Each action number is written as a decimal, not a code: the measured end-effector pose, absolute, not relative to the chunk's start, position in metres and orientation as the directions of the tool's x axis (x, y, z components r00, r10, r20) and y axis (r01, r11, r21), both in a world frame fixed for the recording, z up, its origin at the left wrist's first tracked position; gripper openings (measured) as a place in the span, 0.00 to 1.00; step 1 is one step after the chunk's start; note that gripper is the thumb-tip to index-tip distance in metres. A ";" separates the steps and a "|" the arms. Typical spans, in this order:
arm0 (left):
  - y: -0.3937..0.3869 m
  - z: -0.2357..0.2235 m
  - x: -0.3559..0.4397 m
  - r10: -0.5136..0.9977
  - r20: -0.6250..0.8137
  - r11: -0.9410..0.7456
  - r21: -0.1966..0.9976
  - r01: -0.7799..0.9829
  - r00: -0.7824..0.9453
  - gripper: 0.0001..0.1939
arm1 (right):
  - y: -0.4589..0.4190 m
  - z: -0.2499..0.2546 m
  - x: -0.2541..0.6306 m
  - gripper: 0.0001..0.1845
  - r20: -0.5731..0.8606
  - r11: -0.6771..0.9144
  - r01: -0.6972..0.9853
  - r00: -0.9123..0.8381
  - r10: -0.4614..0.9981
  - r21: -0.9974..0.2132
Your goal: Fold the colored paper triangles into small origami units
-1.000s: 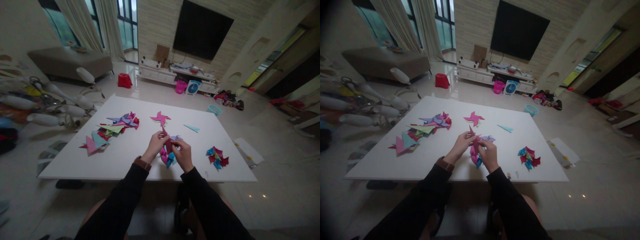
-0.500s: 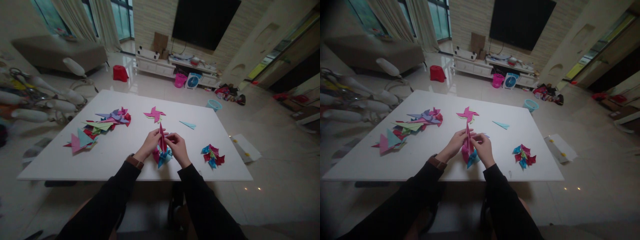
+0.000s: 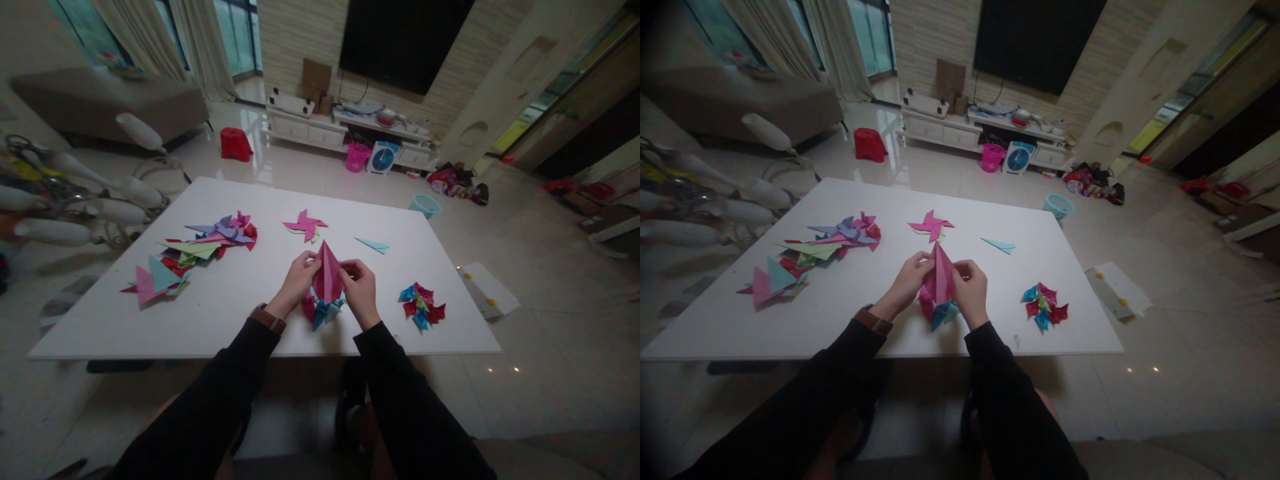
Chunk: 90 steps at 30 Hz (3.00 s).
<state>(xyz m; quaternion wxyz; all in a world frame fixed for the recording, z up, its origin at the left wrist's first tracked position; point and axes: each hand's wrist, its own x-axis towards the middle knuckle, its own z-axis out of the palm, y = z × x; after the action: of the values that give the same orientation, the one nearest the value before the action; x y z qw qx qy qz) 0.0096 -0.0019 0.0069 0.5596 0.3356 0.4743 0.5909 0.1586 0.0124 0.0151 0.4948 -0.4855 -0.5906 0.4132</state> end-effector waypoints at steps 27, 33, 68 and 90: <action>-0.004 0.010 0.002 0.982 -0.019 -0.012 0.987 -0.162 -0.188 0.15 | 0.014 0.002 0.143 0.14 0.017 0.015 -0.061 -0.034 0.999 -0.998; -0.009 0.020 0.005 0.994 0.028 -0.038 0.994 -0.101 -0.103 0.16 | 0.013 0.005 0.145 0.15 -0.017 -0.025 -0.144 -0.059 0.998 -0.989; -0.008 0.014 0.005 0.980 -0.163 0.120 0.942 -0.315 -0.116 0.22 | 0.025 0.014 0.156 0.17 0.098 0.098 0.000 0.030 0.995 -0.995; -0.010 0.010 0.006 0.983 -0.177 0.164 0.967 -0.197 -0.047 0.11 | 0.021 0.015 0.154 0.08 0.149 0.179 0.148 -0.194 0.970 -0.973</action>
<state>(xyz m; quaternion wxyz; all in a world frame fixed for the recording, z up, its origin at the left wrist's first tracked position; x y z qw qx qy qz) 0.0059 -0.0098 0.0098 0.5709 0.3882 0.5062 0.5169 0.1541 0.0208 0.0152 0.4490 -0.4486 -0.6229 0.4575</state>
